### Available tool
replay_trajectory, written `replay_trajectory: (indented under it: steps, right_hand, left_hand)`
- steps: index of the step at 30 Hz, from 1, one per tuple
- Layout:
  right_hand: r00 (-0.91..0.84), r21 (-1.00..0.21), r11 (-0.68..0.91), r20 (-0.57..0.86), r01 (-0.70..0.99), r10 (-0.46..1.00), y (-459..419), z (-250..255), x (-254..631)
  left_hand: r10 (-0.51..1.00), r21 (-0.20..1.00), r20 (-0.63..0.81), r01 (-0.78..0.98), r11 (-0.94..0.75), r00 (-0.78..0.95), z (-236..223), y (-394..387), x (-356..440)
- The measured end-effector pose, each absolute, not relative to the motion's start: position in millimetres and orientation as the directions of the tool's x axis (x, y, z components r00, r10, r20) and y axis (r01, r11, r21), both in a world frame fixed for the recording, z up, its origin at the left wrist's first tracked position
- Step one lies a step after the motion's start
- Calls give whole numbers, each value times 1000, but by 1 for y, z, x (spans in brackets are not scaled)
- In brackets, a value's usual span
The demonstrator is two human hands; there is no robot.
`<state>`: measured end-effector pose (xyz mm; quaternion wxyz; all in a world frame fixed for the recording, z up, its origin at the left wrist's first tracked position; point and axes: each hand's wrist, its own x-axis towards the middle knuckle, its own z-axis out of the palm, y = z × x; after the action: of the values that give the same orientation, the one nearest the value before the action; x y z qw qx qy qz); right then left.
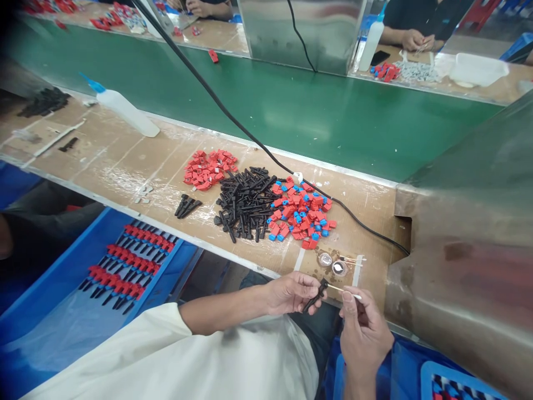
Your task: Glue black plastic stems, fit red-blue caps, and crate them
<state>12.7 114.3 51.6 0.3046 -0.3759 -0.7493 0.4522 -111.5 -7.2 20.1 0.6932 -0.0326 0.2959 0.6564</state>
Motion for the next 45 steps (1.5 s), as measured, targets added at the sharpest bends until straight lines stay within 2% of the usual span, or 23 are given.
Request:
replay_trajectory:
  steps: [2, 4, 7, 10, 13, 16, 19, 21, 23, 25, 27, 28, 30, 34, 36, 39, 40, 41, 43, 45]
  right_hand:
    - [-582, -870, 407, 185, 278, 792, 116, 53, 14]
    - [-675, -787, 574, 297, 228, 676, 118, 57, 14]
    - [-800, -552, 833, 482, 40, 358, 121, 64, 11]
    - [-821, -371, 917, 563, -148, 95, 123, 69, 10]
    - [-822, -389, 905, 563, -169, 89, 123, 68, 12]
    - [-800, -532, 843, 538, -79, 264, 124, 64, 15]
    - [-764, -607, 794, 528, -35, 370, 122, 64, 12]
    - [-786, -543, 839, 536, -41, 309, 121, 67, 8]
    - [-820, -419, 903, 547, -95, 168, 118, 72, 4]
    - [-824, -302, 934, 566, -189, 16, 117, 75, 2]
    - [-813, -252, 933, 578, -257, -68, 115, 76, 2]
    - [-809, -261, 928, 584, -267, -69, 115, 76, 3]
    - [-803, -354, 908, 595, -224, 34, 116, 72, 5]
    - [-781, -647, 763, 481, -10, 398, 116, 66, 6]
    - [-785, -658, 753, 459, 14, 416, 113, 65, 4]
    - [-789, -528, 847, 547, -66, 280, 107, 64, 4]
    - [-789, -529, 846, 547, -67, 280, 105, 63, 5]
    - [-783, -583, 812, 521, -35, 340, 104, 62, 6]
    - [-713, -794, 603, 380, 74, 589, 105, 58, 9]
    - [-569, -955, 284, 185, 90, 801, 112, 53, 11]
  left_hand:
    - [887, 427, -455, -894, 137, -82, 22, -7, -111]
    - [880, 509, -455, -851, 128, -139, 23, -7, -112]
    - [862, 566, -472, -814, 133, -187, 23, -7, -112]
    - [853, 538, -494, -829, 149, -167, 22, -8, -114]
    - [864, 460, -494, -874, 160, -101, 23, -11, -116]
    - [889, 405, -456, -899, 165, -42, 25, -13, -115]
    - [897, 485, -432, -863, 142, -96, 26, -13, -114]
    - [887, 596, -419, -796, 107, -195, 26, -13, -113]
    - [870, 670, -407, -739, 78, -277, 26, -14, -114]
    - [864, 664, -413, -745, 70, -287, 26, -15, -114]
    - [869, 579, -440, -811, 84, -225, 27, -16, -115]
    - [873, 526, -452, -845, 96, -183, 27, -17, -115]
    - [882, 457, -457, -881, 120, -117, 28, -19, -115]
    - [894, 514, -421, -852, 97, -152, 25, -21, -114]
    - [893, 511, -423, -854, 96, -153, 22, -21, -113]
    - [889, 455, -441, -885, 102, -125, 17, -23, -112]
    - [887, 433, -445, -897, 93, -123, 16, -23, -112]
    - [887, 409, -446, -909, 82, -121, 15, -24, -112]
    - [888, 355, -447, -932, 67, -106, 13, -27, -113]
    - [887, 300, -454, -952, 67, -81, 11, -29, -115]
